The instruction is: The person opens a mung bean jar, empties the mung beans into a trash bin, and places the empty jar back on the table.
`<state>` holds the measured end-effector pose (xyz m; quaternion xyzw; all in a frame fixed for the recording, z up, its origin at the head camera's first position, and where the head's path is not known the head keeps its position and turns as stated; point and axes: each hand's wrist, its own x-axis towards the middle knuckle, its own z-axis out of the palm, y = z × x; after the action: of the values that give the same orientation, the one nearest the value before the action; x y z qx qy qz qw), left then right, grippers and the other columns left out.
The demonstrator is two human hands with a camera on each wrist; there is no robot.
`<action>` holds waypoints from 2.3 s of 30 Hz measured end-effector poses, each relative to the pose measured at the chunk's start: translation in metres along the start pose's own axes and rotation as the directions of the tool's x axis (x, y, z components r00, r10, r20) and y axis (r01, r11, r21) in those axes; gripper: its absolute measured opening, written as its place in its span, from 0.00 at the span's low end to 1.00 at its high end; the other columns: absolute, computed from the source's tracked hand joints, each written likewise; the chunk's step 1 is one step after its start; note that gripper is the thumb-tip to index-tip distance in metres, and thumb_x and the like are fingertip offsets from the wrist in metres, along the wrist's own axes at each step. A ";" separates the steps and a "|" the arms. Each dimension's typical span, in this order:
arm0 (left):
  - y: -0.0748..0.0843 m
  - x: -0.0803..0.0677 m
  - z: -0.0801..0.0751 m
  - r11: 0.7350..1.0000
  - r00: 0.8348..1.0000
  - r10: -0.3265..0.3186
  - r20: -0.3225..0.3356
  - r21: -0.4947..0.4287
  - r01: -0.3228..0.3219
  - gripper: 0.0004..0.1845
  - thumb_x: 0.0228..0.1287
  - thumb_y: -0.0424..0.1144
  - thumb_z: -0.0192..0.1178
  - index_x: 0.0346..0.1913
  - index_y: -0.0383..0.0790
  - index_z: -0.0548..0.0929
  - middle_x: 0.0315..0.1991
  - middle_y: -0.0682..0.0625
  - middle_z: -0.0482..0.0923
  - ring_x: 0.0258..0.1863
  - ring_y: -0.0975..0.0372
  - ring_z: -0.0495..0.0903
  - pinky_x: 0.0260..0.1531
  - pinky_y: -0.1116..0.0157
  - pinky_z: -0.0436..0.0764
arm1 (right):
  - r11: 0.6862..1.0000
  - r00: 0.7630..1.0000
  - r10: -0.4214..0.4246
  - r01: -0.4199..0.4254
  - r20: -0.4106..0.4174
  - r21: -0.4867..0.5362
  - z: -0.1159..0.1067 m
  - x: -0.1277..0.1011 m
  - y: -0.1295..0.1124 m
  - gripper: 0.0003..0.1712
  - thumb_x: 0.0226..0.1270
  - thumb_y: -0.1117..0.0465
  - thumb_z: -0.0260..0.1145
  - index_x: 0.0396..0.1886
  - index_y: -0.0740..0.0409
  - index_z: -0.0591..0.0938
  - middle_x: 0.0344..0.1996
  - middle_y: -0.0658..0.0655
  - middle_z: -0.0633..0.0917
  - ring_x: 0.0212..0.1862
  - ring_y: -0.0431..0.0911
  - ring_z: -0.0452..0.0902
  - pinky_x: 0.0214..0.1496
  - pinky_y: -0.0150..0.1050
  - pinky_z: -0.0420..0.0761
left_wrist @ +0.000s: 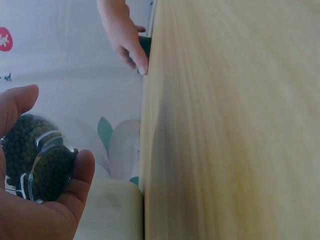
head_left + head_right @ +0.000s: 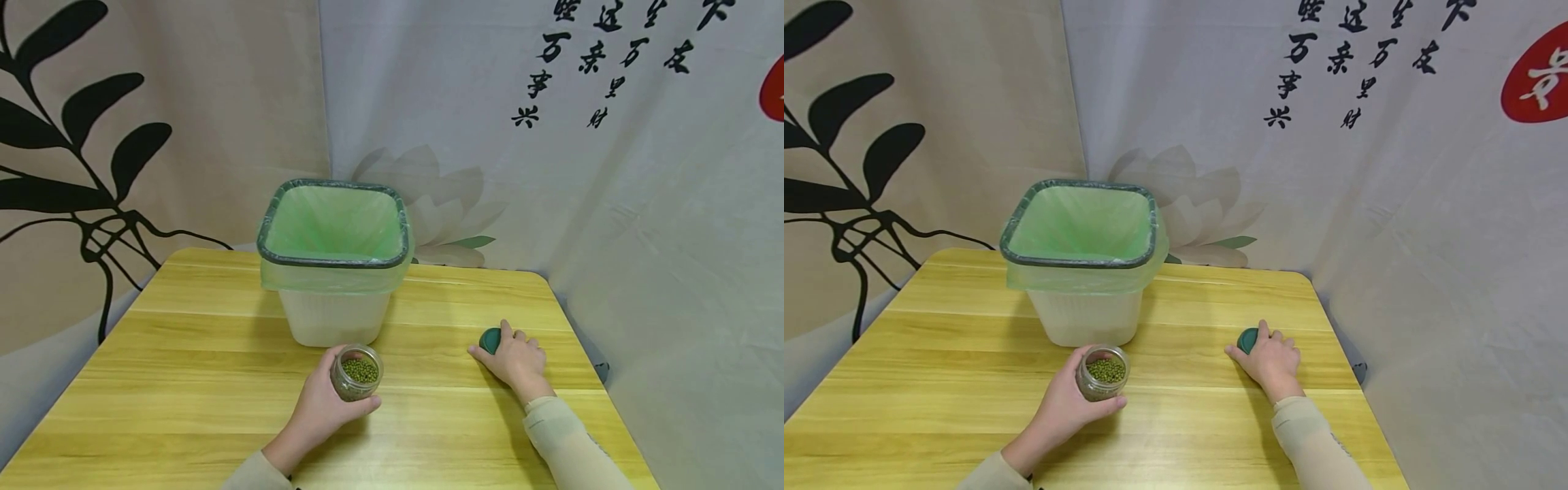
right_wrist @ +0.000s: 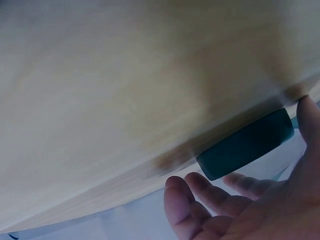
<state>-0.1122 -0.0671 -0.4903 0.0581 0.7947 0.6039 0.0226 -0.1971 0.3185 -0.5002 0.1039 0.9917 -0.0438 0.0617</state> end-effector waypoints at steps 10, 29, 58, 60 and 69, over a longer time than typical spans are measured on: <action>0.000 0.001 0.000 1.000 1.000 0.008 0.002 -0.003 -0.008 0.52 0.41 0.43 0.90 0.72 0.50 0.72 0.63 0.53 0.82 0.62 0.54 0.82 0.60 0.52 0.81 | 1.000 1.000 -0.008 0.008 -0.012 0.015 -0.004 -0.001 0.000 0.70 0.62 0.17 0.62 0.87 0.61 0.54 0.74 0.79 0.70 0.67 0.80 0.70 0.61 0.73 0.77; 0.000 0.001 -0.003 1.000 1.000 0.007 -0.005 0.017 -0.007 0.53 0.41 0.45 0.90 0.73 0.49 0.72 0.63 0.52 0.81 0.62 0.54 0.82 0.62 0.51 0.81 | 0.998 0.997 -0.029 0.032 -0.070 0.046 -0.015 -0.008 -0.005 0.65 0.67 0.21 0.62 0.86 0.62 0.56 0.74 0.77 0.70 0.70 0.79 0.67 0.68 0.74 0.73; 0.001 0.000 -0.018 0.995 0.999 0.005 -0.040 0.099 -0.001 0.55 0.43 0.50 0.89 0.75 0.47 0.69 0.67 0.48 0.79 0.66 0.50 0.80 0.63 0.47 0.81 | 0.990 0.976 -0.094 0.112 -0.198 0.084 -0.023 -0.022 -0.012 0.55 0.74 0.26 0.60 0.82 0.63 0.65 0.72 0.75 0.75 0.68 0.76 0.72 0.70 0.72 0.71; 0.001 -0.001 -0.020 0.995 0.999 0.006 -0.044 0.104 -0.001 0.55 0.42 0.49 0.89 0.74 0.47 0.69 0.67 0.48 0.79 0.66 0.49 0.80 0.63 0.46 0.80 | 0.989 0.975 -0.098 0.118 -0.201 0.094 -0.023 -0.023 -0.013 0.54 0.74 0.27 0.60 0.81 0.63 0.66 0.73 0.74 0.75 0.68 0.75 0.72 0.70 0.72 0.71; 0.001 -0.002 -0.024 0.994 0.999 -0.001 -0.043 0.107 0.006 0.55 0.43 0.48 0.89 0.75 0.47 0.69 0.67 0.48 0.80 0.66 0.49 0.80 0.63 0.47 0.80 | 0.979 0.969 -0.123 0.154 -0.216 0.136 -0.023 -0.029 -0.016 0.46 0.79 0.33 0.60 0.80 0.63 0.69 0.72 0.74 0.76 0.69 0.75 0.72 0.70 0.73 0.69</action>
<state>-0.1131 -0.0902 -0.4831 0.0451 0.8263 0.5614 0.0036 -0.1750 0.2990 -0.4725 0.0427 0.9914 -0.1121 -0.0527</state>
